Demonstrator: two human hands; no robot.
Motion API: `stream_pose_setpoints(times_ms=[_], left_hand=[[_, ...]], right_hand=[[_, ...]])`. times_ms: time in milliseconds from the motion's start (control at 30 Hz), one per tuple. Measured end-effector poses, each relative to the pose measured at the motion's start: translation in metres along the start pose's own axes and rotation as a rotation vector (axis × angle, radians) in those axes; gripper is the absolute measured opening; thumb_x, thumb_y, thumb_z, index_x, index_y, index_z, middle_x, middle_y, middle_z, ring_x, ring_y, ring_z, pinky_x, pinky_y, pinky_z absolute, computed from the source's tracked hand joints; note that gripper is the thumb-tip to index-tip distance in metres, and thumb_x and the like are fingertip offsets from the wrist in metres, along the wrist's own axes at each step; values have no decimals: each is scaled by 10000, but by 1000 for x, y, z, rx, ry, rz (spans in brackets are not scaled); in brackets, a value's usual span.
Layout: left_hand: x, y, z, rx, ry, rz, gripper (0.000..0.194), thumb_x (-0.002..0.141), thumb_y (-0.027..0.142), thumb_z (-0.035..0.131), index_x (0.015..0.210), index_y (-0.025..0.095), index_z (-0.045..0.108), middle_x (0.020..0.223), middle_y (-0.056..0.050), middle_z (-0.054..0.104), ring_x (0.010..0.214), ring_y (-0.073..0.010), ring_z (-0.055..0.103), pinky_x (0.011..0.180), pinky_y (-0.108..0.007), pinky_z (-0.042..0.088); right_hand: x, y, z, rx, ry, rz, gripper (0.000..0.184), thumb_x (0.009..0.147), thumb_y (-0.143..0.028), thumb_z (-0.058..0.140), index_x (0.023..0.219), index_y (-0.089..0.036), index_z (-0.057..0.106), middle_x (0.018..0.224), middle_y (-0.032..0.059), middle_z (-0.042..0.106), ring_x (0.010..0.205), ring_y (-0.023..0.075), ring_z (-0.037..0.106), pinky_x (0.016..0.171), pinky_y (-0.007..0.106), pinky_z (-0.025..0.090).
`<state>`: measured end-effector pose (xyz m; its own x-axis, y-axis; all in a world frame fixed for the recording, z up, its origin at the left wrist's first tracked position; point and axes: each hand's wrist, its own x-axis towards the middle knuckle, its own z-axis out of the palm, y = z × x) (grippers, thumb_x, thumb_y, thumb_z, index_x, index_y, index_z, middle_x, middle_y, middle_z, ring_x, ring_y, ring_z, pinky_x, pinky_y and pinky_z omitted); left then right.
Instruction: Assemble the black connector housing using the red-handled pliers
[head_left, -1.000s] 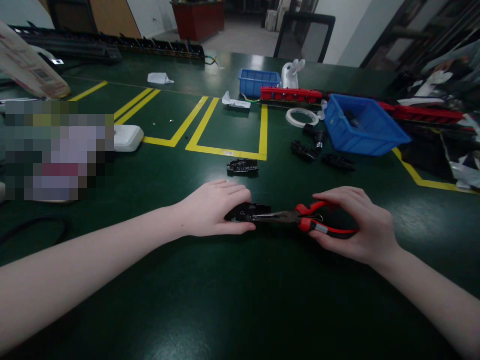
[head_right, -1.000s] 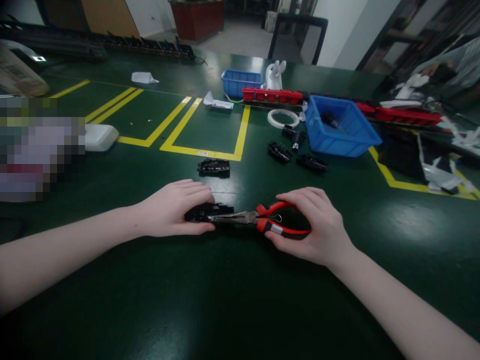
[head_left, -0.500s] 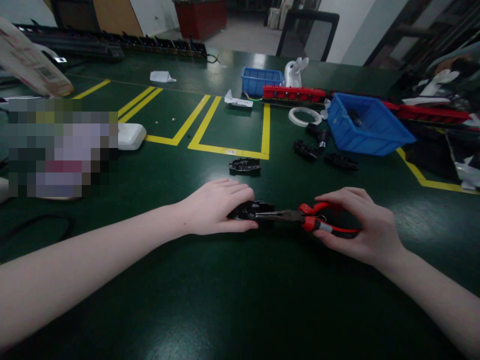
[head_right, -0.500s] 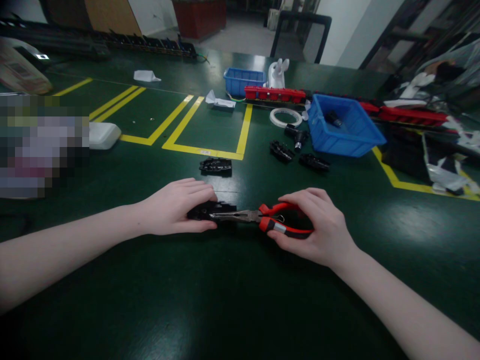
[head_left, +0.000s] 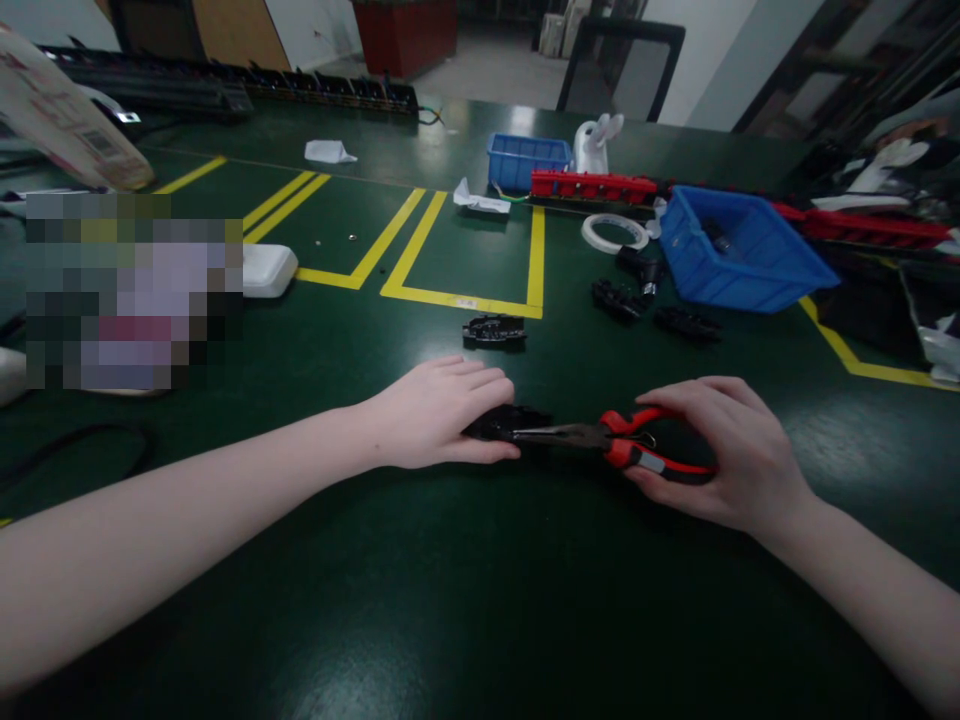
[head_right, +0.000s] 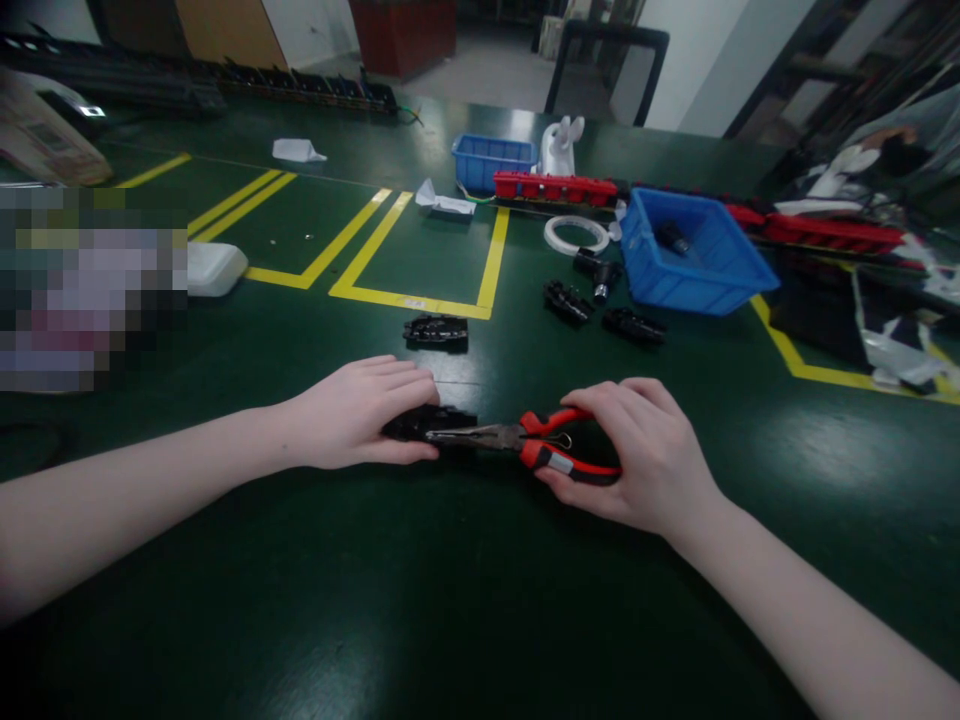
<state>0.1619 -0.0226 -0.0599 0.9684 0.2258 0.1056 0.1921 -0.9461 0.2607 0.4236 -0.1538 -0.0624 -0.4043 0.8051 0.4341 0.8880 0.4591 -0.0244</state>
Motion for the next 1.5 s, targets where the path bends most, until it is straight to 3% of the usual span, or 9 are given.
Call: stream_pose_setpoints(times_ms=[267,767,1000,1267,1500], left_hand=[[1,1,-1,23,-6,12,361,869,514,472,914,161,530,872,-22,578,739,-159,520,660,-265,361],[1,2,-1,48,-9,-5,386,872,530,457,910,151,518,861,-30,579,750,-173,531,658,-266,373],[1,2,-2,25,-20,-13,380,874,524,460,906,150,518,855,-24,579,745,-167,534,664,-266,380],[2,3,-3,17,-24,-20,386,873,530,456,903,151,517,854,-26,581,746,-168,536,666,-268,385],[1,3,-3,-24,-25,-20,383,874,532,453,900,155,515,848,-19,579,742,-159,534,664,-264,384]], right_hand=[[-1,11,1,-3,-5,-28,421,740,-415,605,1063,-182,468,864,100,625,721,260,601,676,446,452],[0,3,1,6,-7,9,427,730,-408,607,1082,-231,442,882,77,624,725,263,602,686,473,447],[-1,7,-2,-12,-28,40,436,738,-391,600,1105,-252,410,902,83,630,751,291,610,754,519,421],[-2,8,1,28,17,75,428,739,-396,599,1117,-295,426,902,60,628,788,291,617,797,533,444],[-1,7,3,52,105,11,436,738,-371,620,1114,-208,472,931,98,617,895,303,611,801,517,508]])
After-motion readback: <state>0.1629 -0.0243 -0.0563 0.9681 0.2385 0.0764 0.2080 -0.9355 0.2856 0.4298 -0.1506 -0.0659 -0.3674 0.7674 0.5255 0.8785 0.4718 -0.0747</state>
